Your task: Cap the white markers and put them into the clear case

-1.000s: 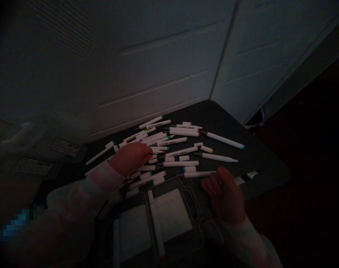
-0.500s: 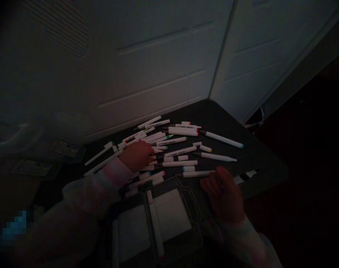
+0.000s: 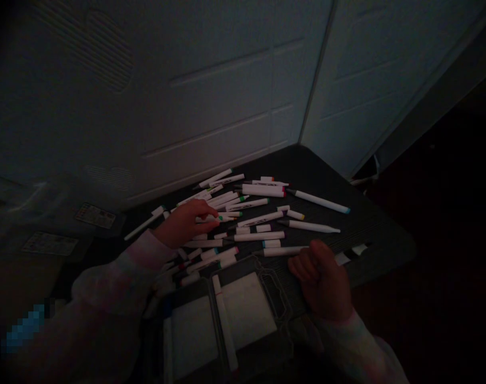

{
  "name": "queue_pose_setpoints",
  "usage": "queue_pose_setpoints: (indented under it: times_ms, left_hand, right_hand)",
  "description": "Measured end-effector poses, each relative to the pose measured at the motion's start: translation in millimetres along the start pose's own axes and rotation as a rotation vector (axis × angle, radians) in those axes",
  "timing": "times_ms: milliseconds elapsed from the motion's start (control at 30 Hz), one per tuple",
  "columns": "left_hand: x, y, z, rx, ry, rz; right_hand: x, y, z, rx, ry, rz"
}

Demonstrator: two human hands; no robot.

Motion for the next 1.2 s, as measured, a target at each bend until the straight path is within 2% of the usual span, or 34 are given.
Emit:
queue_pose_setpoints:
  times_ms: [100, 167, 333, 433, 500, 567, 600, 733, 800, 867, 967, 1200]
  left_hand:
    - [-3.8, 16.7, 6.4, 0.170, 0.026, 0.287]
    - [-4.7, 19.0, 8.0, 0.205, 0.008, 0.338]
    - [-1.2, -10.6, 2.8, 0.022, -0.059, 0.039]
    - [0.1, -23.1, 1.6, -0.009, -0.069, -0.008]
    - [1.8, -22.3, 3.1, 0.005, -0.068, -0.001]
    - [5.2, -13.6, 6.6, 0.056, -0.036, 0.141]
    - [8.1, -7.6, 9.3, 0.081, -0.005, 0.293]
    - [31.4, 16.3, 28.3, 0.172, 0.124, 1.177]
    - [48.0, 27.2, 41.7, 0.255, 0.116, 1.445]
    - [63.3, 32.9, 54.6, 0.285, 0.123, 1.538]
    - [79.0, 35.3, 68.1, 0.291, 0.151, 1.502]
    - [90.5, 39.3, 79.1, 0.331, 0.123, 1.556]
  right_hand:
    - [0.5, 0.7, 0.1, 0.006, -0.014, -0.002]
    - [0.8, 1.2, 0.2, 0.026, -0.020, -0.006]
    - [1.6, 0.2, 0.2, 0.036, -0.024, 0.002]
    - [2.8, 0.8, -1.0, 0.025, -0.022, -0.003]
    - [4.0, 2.2, -2.0, 0.022, -0.024, -0.004]
    - [5.0, 3.5, -2.6, 0.018, -0.023, -0.002]
    - [5.1, 4.1, -2.7, 0.017, -0.018, -0.002]
    - [5.0, 5.3, -2.7, 0.012, -0.011, 0.001]
    - [5.2, 5.8, -2.8, 0.020, -0.023, -0.002]
    - [5.6, 6.2, -3.0, 0.036, -0.039, -0.013]
    - [5.2, 5.2, -2.7, 0.045, -0.031, -0.017]
    - [1.7, 0.3, -1.3, -0.034, 0.040, 0.033]
Point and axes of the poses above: each hand's wrist, its own z-axis away from the middle knuckle, its own y-axis out of the back of the hand, x = y × z, the point moved 4 cm from there along -z, towards the middle knuckle, and after that the axes turned 2 degrees about z, right-handed, at the moved point
